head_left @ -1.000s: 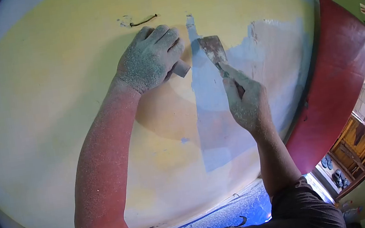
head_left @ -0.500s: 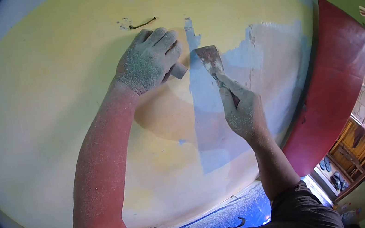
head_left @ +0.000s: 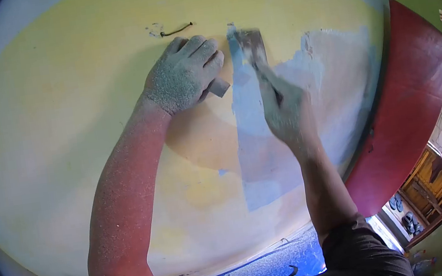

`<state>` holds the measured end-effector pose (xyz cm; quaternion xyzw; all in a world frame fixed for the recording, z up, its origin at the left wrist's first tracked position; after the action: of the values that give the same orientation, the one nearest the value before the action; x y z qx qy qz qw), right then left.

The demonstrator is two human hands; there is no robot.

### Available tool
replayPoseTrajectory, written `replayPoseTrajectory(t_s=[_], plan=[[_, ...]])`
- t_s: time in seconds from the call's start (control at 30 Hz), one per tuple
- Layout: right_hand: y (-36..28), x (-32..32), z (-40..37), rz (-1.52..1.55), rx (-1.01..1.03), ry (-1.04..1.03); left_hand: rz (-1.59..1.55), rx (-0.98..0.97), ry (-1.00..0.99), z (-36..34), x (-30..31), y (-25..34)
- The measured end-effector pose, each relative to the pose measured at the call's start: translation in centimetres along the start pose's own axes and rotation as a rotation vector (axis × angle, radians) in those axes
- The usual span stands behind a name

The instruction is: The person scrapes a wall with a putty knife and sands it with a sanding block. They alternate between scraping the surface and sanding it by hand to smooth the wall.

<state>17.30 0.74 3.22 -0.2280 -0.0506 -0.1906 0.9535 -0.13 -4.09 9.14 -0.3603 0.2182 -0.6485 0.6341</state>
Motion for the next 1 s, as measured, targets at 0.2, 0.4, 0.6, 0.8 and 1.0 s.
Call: replayPoseTrajectory(t_s=[0.2, 0.4, 0.6, 0.8, 1.0], plan=[[0.0, 0.7, -0.2, -0.023, 0.027, 0.001, -0.006, -0.002, 0.007, 0.0, -0.1, -0.1], [0.0, -0.1, 0.4, -0.014, 0.024, -0.01, -0.024, -0.001, 0.002, 0.1, 0.0, -0.1], [1.9, -0.8, -2.6, -0.066, 0.001, -0.059, -0.026, -0.005, 0.004, 0.0, 0.0, -0.2], [11.8, -3.5, -22.7, -0.004, -0.268, -0.225, -0.011, -0.008, -0.033, 0.0, -0.2, -0.2], [16.9, -0.7, -29.1, -0.033, -0.31, -0.107, 0.007, -0.009, -0.022, 0.1, -0.1, -0.2]])
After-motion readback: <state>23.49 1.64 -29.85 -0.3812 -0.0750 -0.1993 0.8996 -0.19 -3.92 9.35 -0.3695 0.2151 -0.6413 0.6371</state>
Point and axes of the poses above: each hand's wrist, its own z-axis towards the middle knuckle, its own x-axis out of the back of the hand, y = z × x, the point moved 10 cm from there along z, towards the middle knuckle, and after that the axes turned 4 degrees about y, right-handed, at the moved point
